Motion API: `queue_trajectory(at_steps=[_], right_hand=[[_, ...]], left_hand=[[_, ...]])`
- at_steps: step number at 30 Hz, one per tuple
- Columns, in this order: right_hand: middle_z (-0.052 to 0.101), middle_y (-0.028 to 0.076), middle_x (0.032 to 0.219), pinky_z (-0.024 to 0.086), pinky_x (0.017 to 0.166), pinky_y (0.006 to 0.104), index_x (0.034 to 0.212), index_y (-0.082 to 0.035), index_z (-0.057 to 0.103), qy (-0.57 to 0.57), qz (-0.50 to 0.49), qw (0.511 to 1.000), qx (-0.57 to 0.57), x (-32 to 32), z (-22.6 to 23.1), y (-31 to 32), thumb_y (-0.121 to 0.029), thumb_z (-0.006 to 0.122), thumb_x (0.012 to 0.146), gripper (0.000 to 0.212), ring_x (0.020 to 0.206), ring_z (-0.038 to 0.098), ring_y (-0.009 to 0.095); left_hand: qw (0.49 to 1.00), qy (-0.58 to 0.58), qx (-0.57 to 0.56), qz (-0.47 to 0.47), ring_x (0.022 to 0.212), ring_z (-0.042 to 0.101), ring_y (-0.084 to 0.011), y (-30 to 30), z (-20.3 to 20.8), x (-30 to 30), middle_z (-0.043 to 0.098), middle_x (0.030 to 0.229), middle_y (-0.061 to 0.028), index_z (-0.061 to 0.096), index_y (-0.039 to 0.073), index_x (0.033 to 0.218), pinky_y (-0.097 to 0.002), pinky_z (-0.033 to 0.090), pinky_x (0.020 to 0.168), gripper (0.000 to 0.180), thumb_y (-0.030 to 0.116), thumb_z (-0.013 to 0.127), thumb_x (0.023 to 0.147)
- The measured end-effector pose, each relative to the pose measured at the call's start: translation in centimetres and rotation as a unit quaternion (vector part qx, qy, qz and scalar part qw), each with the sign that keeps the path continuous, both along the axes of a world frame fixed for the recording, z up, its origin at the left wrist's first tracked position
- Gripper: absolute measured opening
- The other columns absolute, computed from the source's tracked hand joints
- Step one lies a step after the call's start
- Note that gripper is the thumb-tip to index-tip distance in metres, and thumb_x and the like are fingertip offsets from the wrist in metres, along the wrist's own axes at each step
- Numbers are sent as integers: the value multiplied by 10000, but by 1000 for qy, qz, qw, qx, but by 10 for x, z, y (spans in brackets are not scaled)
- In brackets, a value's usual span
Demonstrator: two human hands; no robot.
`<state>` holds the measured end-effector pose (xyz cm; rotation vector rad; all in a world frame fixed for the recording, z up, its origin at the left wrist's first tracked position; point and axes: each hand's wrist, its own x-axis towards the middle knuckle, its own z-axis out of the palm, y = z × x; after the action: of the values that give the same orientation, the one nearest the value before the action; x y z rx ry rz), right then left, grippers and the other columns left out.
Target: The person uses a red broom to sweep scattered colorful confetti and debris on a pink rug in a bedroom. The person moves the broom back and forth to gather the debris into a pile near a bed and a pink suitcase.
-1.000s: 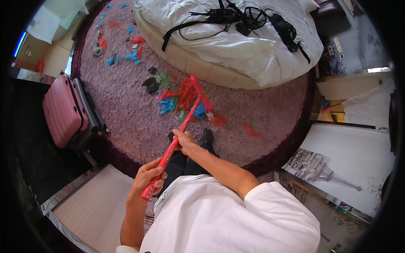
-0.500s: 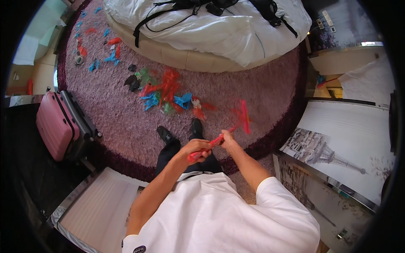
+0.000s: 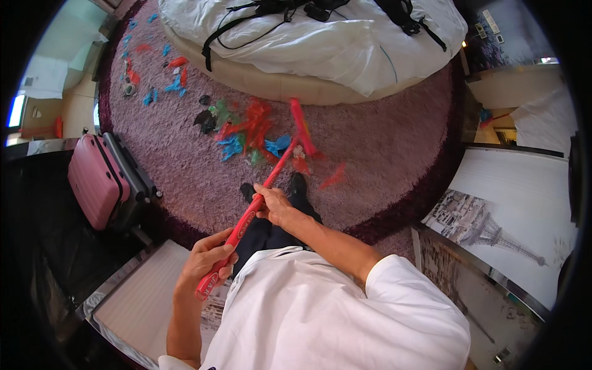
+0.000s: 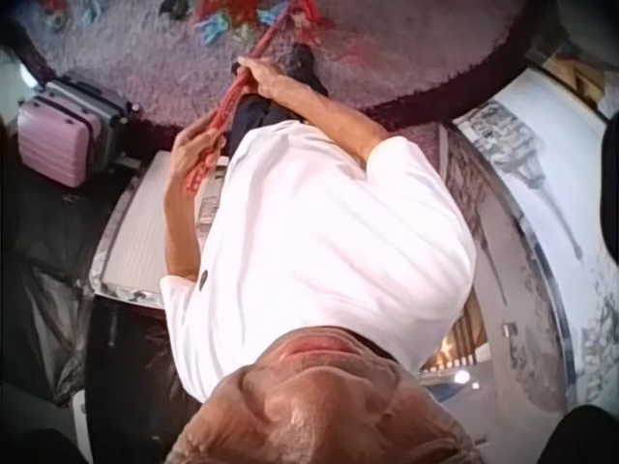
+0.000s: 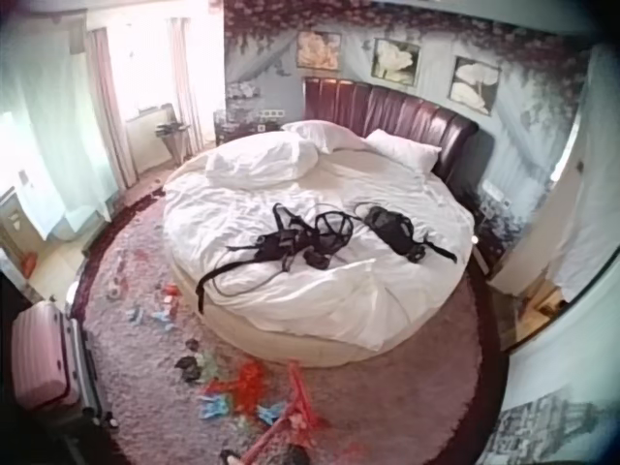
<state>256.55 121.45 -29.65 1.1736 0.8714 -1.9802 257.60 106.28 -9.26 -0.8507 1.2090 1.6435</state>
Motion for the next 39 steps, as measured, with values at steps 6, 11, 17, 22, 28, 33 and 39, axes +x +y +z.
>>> queue_trajectory(at_steps=[6, 11, 17, 22, 28, 33, 39], right_hand=[[530, 38, 629, 391, 331, 314, 718, -89, 517, -104, -80, 989, 72, 34, -42, 59, -268, 600, 755, 201, 461, 505, 181], [446, 27, 544, 410, 424, 334, 655, -101, 440, -175, -138, 975, 24, 62, -94, 107, -187, 486, 768, 149, 457, 452, 183], [498, 23, 603, 433, 435, 344, 717, -96, 504, -32, -58, 998, -20, 22, -85, 15, -184, 586, 765, 129, 496, 491, 159], [513, 9, 620, 460, 419, 329, 754, -90, 508, 57, 94, 994, -15, -15, 1, -44, -272, 573, 790, 197, 515, 517, 144], [483, 20, 596, 403, 389, 322, 726, -73, 479, -4, 73, 995, 69, 2, -10, -22, -225, 571, 786, 187, 478, 469, 145], [422, 40, 537, 392, 404, 310, 719, -66, 436, -106, -22, 988, 113, 18, -66, 28, -112, 507, 775, 102, 445, 438, 169], [421, 50, 532, 410, 405, 349, 705, -63, 450, -67, 30, 995, 71, 11, -67, 16, -127, 496, 774, 104, 426, 439, 190]], left_hand=[[990, -30, 126, -54, 411, 422, -51, 33, -56, -4, 510, 670, -73, 451, -27, 1140, -168, 304, 298, 364, 117, 530, 816], [985, -38, 110, -124, 420, 436, -61, 74, -94, 6, 512, 671, -72, 465, -19, 1108, -181, 319, 303, 337, 121, 529, 808], [999, -8, 34, 26, 416, 467, -77, 37, -40, 11, 517, 661, -78, 433, -17, 1148, -194, 338, 302, 373, 105, 517, 806], [993, 40, -28, 107, 385, 473, -109, 2, 12, 35, 526, 664, -106, 413, 12, 1208, -207, 336, 287, 413, 74, 512, 812], [978, 15, 50, 201, 398, 470, -104, 16, -11, 56, 538, 704, -134, 426, 16, 1195, -197, 341, 292, 385, 41, 495, 817], [980, -16, 104, 168, 423, 485, -99, 48, -57, 45, 535, 701, -135, 377, -41, 1189, -208, 341, 292, 418, 73, 504, 807], [984, -1, 56, 169, 393, 495, -116, 58, -57, 48, 549, 683, -131, 372, -32, 1199, -225, 342, 283, 425, 62, 495, 803]])
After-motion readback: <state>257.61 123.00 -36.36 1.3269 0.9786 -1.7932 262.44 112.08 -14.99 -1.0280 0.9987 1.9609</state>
